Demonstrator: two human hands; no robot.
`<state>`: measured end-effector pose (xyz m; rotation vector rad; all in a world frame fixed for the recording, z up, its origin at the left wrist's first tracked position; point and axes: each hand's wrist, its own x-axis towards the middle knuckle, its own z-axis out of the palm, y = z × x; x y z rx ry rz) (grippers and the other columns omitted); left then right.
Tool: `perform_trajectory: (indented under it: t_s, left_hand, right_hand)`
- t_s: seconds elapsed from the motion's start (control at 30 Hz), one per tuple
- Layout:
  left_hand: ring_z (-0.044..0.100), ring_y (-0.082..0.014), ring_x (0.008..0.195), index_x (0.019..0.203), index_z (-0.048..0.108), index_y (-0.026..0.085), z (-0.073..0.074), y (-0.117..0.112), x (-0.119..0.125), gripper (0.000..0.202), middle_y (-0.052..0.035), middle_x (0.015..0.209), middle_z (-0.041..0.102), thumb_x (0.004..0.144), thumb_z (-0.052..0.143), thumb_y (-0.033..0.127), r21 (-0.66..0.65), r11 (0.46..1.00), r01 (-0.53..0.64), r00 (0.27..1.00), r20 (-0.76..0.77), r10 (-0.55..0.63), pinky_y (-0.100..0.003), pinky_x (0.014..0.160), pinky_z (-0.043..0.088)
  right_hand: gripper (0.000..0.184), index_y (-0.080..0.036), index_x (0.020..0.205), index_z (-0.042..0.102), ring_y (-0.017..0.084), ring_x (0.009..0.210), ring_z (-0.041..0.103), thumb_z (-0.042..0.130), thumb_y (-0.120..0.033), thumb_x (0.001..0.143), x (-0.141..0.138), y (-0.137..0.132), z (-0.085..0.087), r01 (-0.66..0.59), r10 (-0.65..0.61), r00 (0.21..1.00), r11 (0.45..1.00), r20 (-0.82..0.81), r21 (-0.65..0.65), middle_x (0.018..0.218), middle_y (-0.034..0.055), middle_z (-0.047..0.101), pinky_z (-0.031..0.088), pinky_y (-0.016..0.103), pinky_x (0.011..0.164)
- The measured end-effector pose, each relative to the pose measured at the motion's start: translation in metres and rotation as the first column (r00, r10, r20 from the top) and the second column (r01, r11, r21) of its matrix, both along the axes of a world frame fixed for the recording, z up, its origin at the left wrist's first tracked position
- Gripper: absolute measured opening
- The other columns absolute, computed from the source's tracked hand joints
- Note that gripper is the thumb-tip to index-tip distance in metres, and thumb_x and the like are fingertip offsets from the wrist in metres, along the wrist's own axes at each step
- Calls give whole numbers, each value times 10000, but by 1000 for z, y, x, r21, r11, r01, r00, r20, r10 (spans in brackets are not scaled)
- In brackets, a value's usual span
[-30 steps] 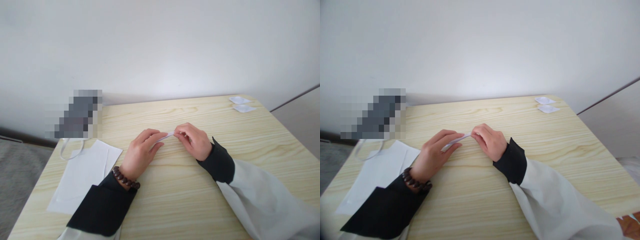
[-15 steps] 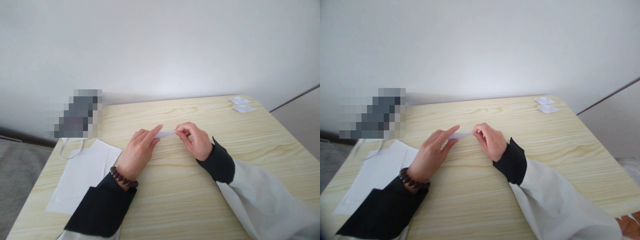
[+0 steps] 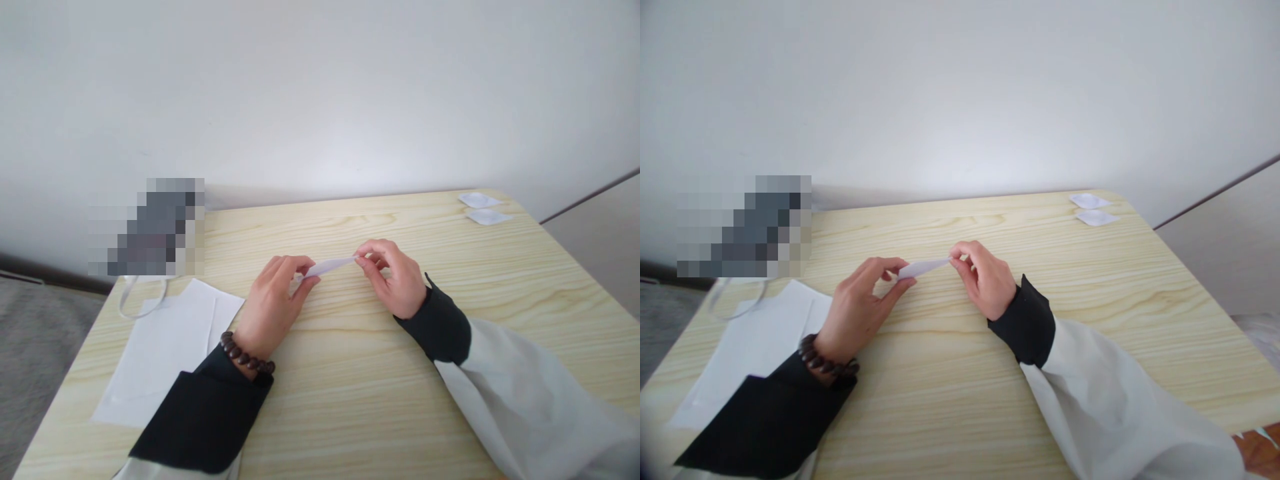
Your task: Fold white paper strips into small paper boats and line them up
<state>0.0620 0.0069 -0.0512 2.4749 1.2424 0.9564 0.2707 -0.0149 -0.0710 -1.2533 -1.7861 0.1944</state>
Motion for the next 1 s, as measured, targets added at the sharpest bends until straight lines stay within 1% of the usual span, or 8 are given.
perform_trajectory:
  t_s: [0.13, 0.23, 0.37, 0.5, 0.63, 0.77, 0.87, 1.0]
  left_hand:
    - [570, -168, 775, 897, 573, 167, 0, 0, 0, 58, -28, 814, 606, 865, 536, 197, -28, 996, 88, 995, -38, -89, -285, 692, 465]
    - [567, -154, 810, 953, 571, 159, 2, -1, 2, 106, -48, 905, 596, 872, 504, 173, -81, 988, 135, 991, 28, -133, -266, 714, 470]
    - [576, -136, 798, 1102, 568, 174, 4, -3, 3, 251, -50, 1008, 625, 857, 539, 221, -215, 972, 95, 989, 135, -67, -260, 726, 480]
    - [601, -149, 720, 1036, 642, 178, 6, -3, 2, 284, -13, 815, 677, 826, 588, 361, -439, 897, 46, 986, 165, 30, -263, 678, 470]
    - [597, -155, 674, 952, 683, 168, 9, -3, 1, 301, -17, 768, 684, 805, 598, 416, -576, 808, 127, 980, 201, -11, -245, 598, 449]
    - [594, -155, 682, 958, 679, 172, 12, -3, 3, 315, -14, 794, 687, 813, 580, 433, -645, 742, 184, 973, 229, -42, -231, 577, 443]
    - [601, -165, 723, 938, 691, 185, 15, -4, 4, 316, -11, 813, 695, 822, 560, 449, -645, 745, 171, 977, 209, -43, -239, 618, 451]
    - [588, -158, 715, 839, 700, 168, 15, -5, 5, 300, -25, 797, 685, 808, 579, 440, -623, 764, 166, 976, 216, -36, -237, 610, 441]
  right_hand:
    - [81, -207, 971, 520, 104, 636, 600, 493, -191, 896, 0, 0, 0, -18, 18, 1000, 1000, 10, 24, 864, 27, 641, 491, 211, 584]
    - [87, -205, 976, 523, 96, 628, 597, 497, -183, 895, 0, 0, 0, -47, 47, 999, 998, 6, 32, 863, 23, 644, 487, 205, 590]
    - [74, -209, 971, 523, 85, 570, 588, 494, -210, 903, 0, 0, 1, -75, 76, 997, 997, -13, 19, 869, 20, 658, 486, 206, 560]
    - [65, -211, 951, 523, 83, 551, 590, 524, -220, 887, -1, 0, 2, -47, 47, 998, 999, -51, 4, 845, 12, 669, 489, 201, 528]
    - [109, -205, 970, 523, 85, 563, 602, 555, -227, 868, 0, 0, 2, -40, 38, 993, 999, -108, -21, 840, 14, 676, 504, 208, 543]
    - [184, -202, 1022, 508, 83, 558, 602, 577, -222, 853, 1, 0, 0, -152, 142, 981, 986, -132, -69, 816, 10, 685, 508, 207, 550]
    - [197, -199, 1035, 512, 87, 580, 615, 580, -214, 850, 0, -1, 0, -235, 225, 967, 969, -123, -77, 815, 11, 689, 505, 203, 547]
    - [173, -194, 1007, 549, 93, 588, 618, 592, -235, 845, 0, -2, 2, -231, 218, 966, 970, -142, -83, 806, 14, 691, 506, 208, 553]
